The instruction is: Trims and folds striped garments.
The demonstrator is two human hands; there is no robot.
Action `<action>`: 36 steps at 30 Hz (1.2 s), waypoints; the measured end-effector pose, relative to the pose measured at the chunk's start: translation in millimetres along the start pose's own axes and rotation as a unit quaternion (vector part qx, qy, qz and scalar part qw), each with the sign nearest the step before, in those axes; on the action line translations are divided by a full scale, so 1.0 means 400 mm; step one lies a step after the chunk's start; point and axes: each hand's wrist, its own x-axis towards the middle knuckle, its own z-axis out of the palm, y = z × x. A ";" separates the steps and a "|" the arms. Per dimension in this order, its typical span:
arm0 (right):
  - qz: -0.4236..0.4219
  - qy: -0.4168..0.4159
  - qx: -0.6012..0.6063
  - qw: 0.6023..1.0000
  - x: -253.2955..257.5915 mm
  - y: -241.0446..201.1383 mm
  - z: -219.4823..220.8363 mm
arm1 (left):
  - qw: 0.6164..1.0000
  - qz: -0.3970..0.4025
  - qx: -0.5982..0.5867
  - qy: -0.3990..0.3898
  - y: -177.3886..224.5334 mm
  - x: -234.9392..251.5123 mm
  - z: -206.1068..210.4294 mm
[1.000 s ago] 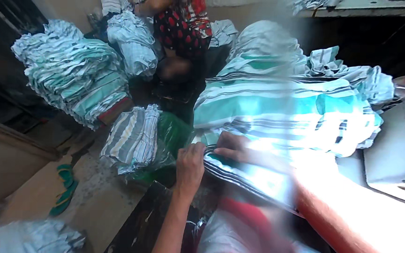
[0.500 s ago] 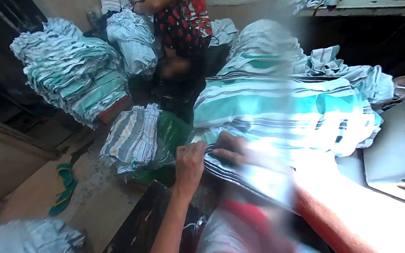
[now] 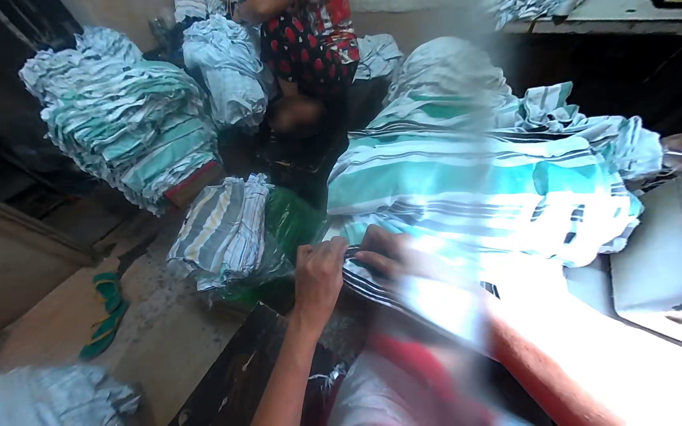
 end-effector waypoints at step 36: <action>0.000 0.058 0.083 0.995 -0.005 0.011 0.014 | 0.839 -0.303 -0.450 -0.051 0.004 0.033 -0.036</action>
